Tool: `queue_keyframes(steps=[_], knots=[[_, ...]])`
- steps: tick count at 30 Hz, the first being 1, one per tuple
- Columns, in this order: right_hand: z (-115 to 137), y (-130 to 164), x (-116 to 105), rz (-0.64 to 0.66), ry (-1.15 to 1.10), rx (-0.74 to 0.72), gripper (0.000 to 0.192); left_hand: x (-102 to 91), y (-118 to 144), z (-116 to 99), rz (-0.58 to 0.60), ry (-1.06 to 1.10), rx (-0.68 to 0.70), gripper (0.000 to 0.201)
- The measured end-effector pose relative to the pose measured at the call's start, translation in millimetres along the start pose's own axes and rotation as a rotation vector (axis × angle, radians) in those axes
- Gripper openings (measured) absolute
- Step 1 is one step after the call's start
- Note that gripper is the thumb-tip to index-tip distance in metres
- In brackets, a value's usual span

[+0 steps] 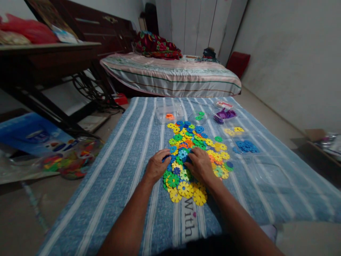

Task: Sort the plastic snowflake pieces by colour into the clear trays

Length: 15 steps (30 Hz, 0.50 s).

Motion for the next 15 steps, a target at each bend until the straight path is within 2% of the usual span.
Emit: queue_keyframes(steps=[3, 9, 12, 15], knots=[[0.1, 0.9, -0.8, -0.051, -0.082, 0.000, 0.005, 0.1, 0.2, -0.2, 0.002, 0.000, 0.002, 0.024], [-5.4, 1.8, -12.8, -0.200, -0.256, 0.025, 0.017, 0.4, -0.4, 0.7, 0.002, 0.008, 0.008, 0.023], [-24.7, 3.0, -28.1, -0.285, -0.235, 0.085, 0.018, 0.2, -0.5, 1.1, 0.006, 0.013, 0.006, 0.023], [-60.0, 5.6, -54.7, -0.398, -0.118, 0.166, 0.020, 0.0, -0.3, 1.4, 0.004, 0.017, 0.006, 0.023]])
Point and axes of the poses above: each hand's wrist, its own y-axis away from the middle knuckle, its own x-axis out of the palm, z = x × y, the point moved 2 cm from there along -y, towards the middle knuckle, and after that the axes turned 4 degrees about -x, right-handed, at the moved point
